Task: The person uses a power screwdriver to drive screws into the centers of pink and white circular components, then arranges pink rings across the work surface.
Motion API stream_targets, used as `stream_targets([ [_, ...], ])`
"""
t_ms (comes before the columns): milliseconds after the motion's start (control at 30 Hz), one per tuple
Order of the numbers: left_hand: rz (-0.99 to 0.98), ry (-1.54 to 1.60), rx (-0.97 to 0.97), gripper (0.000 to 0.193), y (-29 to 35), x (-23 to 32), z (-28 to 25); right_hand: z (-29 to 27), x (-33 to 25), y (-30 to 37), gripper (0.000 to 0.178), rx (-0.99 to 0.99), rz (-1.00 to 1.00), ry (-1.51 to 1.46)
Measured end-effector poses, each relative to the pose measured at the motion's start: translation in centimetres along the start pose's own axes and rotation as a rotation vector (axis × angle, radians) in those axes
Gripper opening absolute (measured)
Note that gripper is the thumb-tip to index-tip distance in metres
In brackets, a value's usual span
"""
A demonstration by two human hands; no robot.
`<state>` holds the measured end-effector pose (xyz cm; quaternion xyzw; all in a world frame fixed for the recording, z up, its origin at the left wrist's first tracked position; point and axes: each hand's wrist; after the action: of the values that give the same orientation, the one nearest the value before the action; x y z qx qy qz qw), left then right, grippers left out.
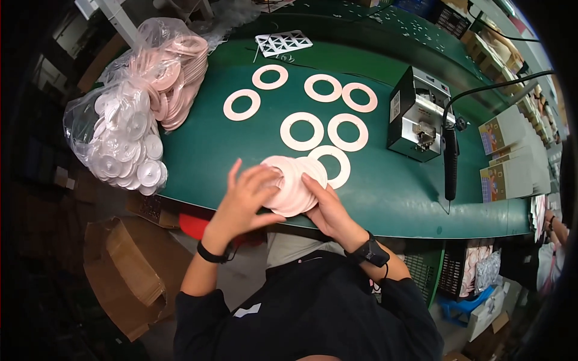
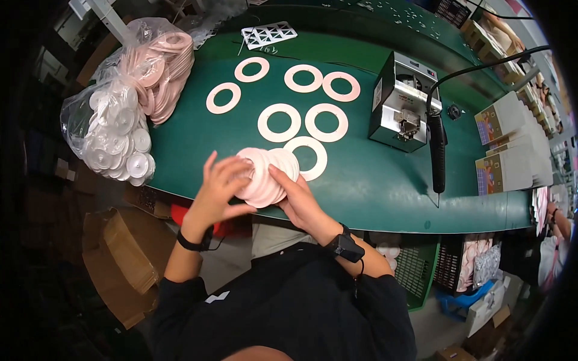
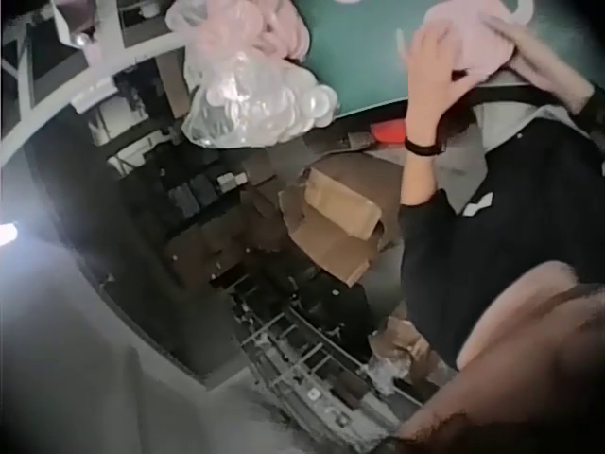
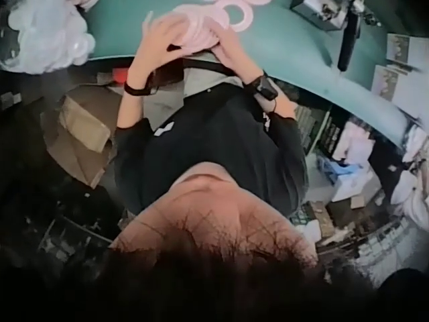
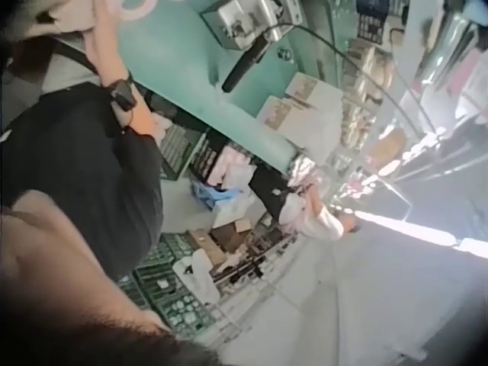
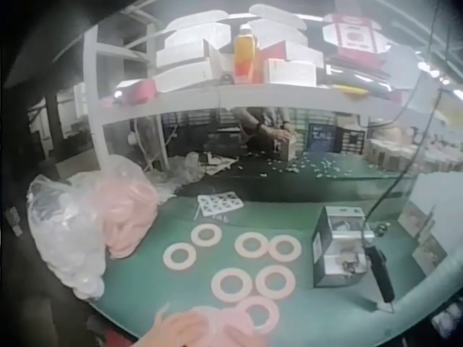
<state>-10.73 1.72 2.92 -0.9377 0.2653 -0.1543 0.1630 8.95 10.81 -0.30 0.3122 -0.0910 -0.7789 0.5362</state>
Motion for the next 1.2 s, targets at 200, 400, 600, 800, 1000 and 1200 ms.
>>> stream_targets([
  [200,-0.265,-0.093,0.021,0.066,5.9,-5.5,-1.0,0.6,-0.4,0.7,0.048,0.017,0.037,0.249],
  [400,-0.459,-0.17,0.095,0.079,6.4,-5.1,-0.1,1.0,-0.7,1.4,0.05,-0.016,0.041,0.297],
  [600,-0.525,-0.239,0.038,0.077,6.4,-4.6,1.5,-0.4,-0.7,3.6,0.052,0.056,-0.013,0.382],
  [800,-0.535,-0.245,0.116,0.08,4.5,-4.5,0.7,-1.8,-1.1,5.8,0.053,0.203,-0.078,0.534],
  [1000,-0.269,-0.036,-0.088,0.077,0.6,1.8,3.3,-5.9,-2.6,9.5,0.06,0.799,-0.28,1.241],
  [1200,-0.142,-0.01,-0.127,0.076,-1.8,4.5,5.1,-5.5,-4.8,10.0,0.067,0.943,-0.734,1.879],
])
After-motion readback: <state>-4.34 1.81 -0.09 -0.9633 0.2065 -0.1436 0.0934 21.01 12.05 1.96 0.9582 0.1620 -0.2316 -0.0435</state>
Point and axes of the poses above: each hand's wrist, its own y-axis away from the middle knuckle, its own z-axis out of the palm, x = y × z, and after that the axes turned 14 degrees about z, right-handed
